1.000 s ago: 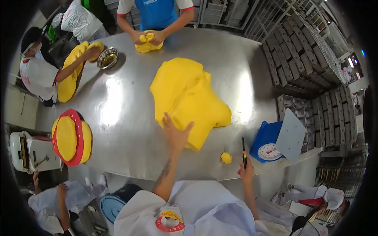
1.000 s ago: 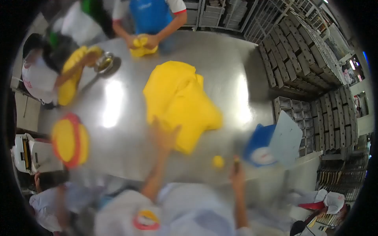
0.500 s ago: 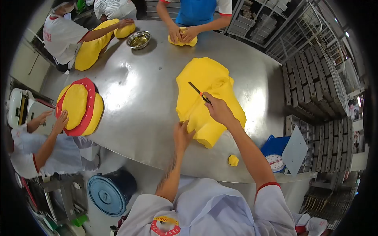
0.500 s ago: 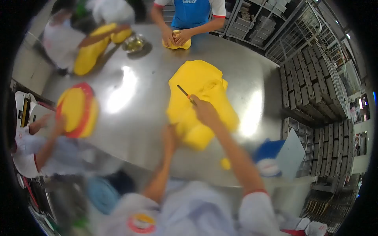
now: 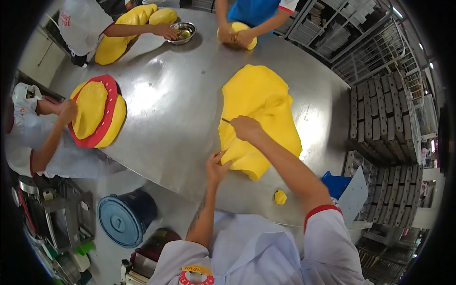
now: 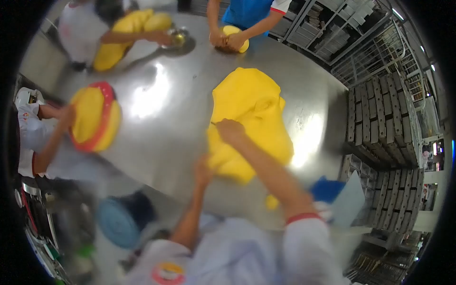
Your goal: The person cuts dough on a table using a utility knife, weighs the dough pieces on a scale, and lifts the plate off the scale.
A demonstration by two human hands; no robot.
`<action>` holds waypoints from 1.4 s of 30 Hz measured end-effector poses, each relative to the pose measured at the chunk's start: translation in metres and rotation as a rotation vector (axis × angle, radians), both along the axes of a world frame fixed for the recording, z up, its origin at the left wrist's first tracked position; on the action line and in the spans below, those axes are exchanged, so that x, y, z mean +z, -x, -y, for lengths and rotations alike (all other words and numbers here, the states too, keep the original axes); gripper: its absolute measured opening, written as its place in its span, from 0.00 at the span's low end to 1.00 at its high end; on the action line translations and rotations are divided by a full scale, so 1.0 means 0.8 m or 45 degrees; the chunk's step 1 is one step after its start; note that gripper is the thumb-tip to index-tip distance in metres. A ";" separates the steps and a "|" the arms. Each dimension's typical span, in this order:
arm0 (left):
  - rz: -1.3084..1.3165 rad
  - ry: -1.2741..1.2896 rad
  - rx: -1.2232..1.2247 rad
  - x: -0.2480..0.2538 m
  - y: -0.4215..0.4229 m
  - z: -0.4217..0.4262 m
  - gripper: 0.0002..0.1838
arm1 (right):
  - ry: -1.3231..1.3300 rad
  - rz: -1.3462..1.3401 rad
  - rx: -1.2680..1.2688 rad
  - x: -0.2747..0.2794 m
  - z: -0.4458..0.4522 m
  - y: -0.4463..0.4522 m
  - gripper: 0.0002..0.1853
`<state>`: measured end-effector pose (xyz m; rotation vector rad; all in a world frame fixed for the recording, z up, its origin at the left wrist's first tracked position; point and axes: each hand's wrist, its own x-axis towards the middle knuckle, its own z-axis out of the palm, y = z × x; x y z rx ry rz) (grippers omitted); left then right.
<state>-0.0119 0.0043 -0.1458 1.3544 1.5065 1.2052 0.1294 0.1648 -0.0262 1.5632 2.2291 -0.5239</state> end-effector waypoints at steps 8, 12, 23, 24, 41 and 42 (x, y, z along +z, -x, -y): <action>-0.161 0.378 -0.367 -0.004 0.035 -0.035 0.36 | -0.145 -0.316 -0.188 0.024 0.229 -0.179 0.29; -0.288 0.283 0.028 0.046 -0.012 -0.110 0.56 | 0.036 -0.244 -0.411 0.050 0.295 -0.221 0.25; -0.082 0.206 0.105 -0.005 -0.032 -0.029 0.29 | -0.189 -0.260 0.184 0.047 0.033 -0.029 0.22; -0.084 0.198 0.143 -0.009 -0.030 -0.014 0.26 | -0.077 -0.109 0.288 0.019 0.018 -0.011 0.21; -0.436 0.334 -0.014 0.104 -0.031 -0.114 0.55 | -0.014 -0.309 -0.300 -0.044 0.390 -0.272 0.28; -0.525 0.471 -0.176 0.111 -0.039 -0.119 0.53 | 0.009 -0.342 -0.349 -0.020 0.394 -0.276 0.28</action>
